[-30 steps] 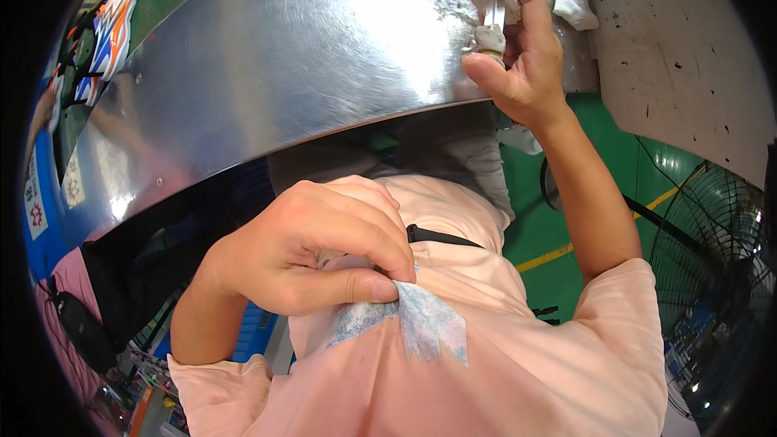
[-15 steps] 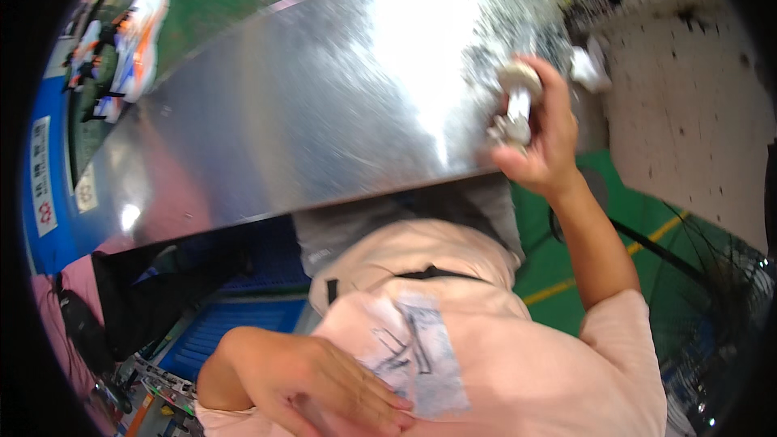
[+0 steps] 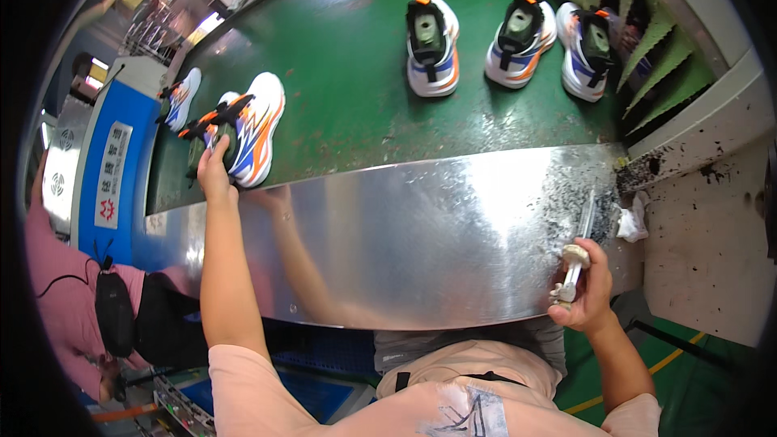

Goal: The person applies liquid adhesive from a syringe-like applicator to the seams of several shoes and places them on a conveyor belt.

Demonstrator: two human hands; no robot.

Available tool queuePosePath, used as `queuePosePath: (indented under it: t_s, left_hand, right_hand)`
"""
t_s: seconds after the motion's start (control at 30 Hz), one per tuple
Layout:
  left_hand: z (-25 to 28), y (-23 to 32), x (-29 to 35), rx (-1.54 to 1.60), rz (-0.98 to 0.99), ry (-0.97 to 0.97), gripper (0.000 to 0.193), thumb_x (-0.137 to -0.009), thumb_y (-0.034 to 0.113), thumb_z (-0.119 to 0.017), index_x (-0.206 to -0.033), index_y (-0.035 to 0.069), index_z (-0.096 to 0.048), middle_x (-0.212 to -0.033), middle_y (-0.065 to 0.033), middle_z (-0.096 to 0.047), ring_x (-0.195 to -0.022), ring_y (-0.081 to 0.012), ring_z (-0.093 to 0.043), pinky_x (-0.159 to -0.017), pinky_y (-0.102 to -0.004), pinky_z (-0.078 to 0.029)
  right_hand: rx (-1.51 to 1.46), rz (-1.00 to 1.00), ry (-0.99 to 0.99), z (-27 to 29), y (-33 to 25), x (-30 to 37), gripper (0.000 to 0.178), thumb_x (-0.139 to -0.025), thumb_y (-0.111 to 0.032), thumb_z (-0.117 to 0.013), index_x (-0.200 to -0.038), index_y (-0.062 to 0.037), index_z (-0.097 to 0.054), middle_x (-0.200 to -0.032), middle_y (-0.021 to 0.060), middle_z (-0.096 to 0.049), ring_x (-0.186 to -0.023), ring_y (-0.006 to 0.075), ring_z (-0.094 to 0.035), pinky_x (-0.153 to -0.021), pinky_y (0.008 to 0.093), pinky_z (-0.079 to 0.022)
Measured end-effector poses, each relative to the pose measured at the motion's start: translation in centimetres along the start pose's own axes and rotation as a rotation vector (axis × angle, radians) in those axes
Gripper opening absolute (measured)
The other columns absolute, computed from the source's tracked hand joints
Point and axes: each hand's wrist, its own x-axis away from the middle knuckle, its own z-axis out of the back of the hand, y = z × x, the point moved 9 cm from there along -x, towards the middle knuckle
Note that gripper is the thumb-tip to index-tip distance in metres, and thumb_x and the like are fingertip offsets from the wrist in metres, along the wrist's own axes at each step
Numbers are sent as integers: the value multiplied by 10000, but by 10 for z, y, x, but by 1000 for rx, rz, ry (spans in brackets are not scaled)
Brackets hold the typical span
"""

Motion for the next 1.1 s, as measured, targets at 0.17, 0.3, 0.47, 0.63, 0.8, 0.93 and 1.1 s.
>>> queuePosePath:
  t_s: [0.17, 0.3, 0.47, 0.63, 0.8, 0.93, 1.1]
  left_hand:
    - [-21, -27, -10, -90, -6, -292, 655, -724, -107, -684, -1340, -7, -486, -1186, -102, -604, -1012, -191, -606, -894, -301, -489]
    - [3, 4, -21, -254, 77, -312, 495, -767, -66, -667, -1248, -44, -556, -1104, -107, -642, -897, -176, -636, -813, -290, -511]
    - [-8, 69, 111, -343, -29, -460, 433, -830, 19, -634, -1246, -51, -539, -1183, -123, -587, -1049, -176, -575, -934, -281, -434]
    - [25, 34, 245, 102, 169, -280, 484, -896, 73, -582, -1348, -26, -442, -1272, -120, -539, -1115, -199, -558, -989, -314, -409]
    - [-23, 64, 345, -114, 118, -537, 726, -831, 173, -700, -1420, -23, -322, -1299, -106, -506, -1144, -206, -524, -952, -300, -420]
    - [-63, 129, 348, -497, -141, -1065, 853, -593, 208, -853, -1321, -12, -467, -1327, -158, -487, -1247, -294, -463, -953, -418, -447]
    - [-147, 190, 319, -901, -814, -1203, 862, -428, 161, -880, -1220, 37, -564, -1292, -171, -513, -1265, -393, -427, -1049, -463, -345]
  right_hand:
    - [43, 36, -72, 1, -19, -16, 926, -622, -464, -829, -1307, -9, -404, -960, 138, -605, -771, 245, -619, -701, 320, -509]
    - [44, 26, -110, -5, -23, -22, 878, -673, -445, -790, -1330, -29, -383, -968, 161, -599, -749, 273, -619, -685, 347, -508]
    - [-49, -268, -136, 8, -19, 3, 861, -689, -416, -781, -1361, -78, -362, -964, 143, -592, -722, 229, -597, -683, 331, -494]
    - [-722, -531, -92, 8, -26, 43, 893, -674, -483, -759, -1358, -80, -350, -971, 27, -514, -751, 82, -472, -602, 205, -398]
    - [-1384, -555, 141, 41, 1, 24, 870, -732, -775, -544, -1317, -160, -352, -965, 45, -480, -699, 61, -388, -512, 151, -317]
    - [-1440, -547, 75, 52, 2, 18, 779, -794, -686, -578, -1320, -153, -364, -1009, 54, -480, -738, 76, -419, -486, 158, -316]
    - [-1221, -546, -109, 37, -13, 10, 802, -794, -620, -631, -1364, -140, -336, -1059, 65, -497, -775, 79, -449, -483, 162, -325]
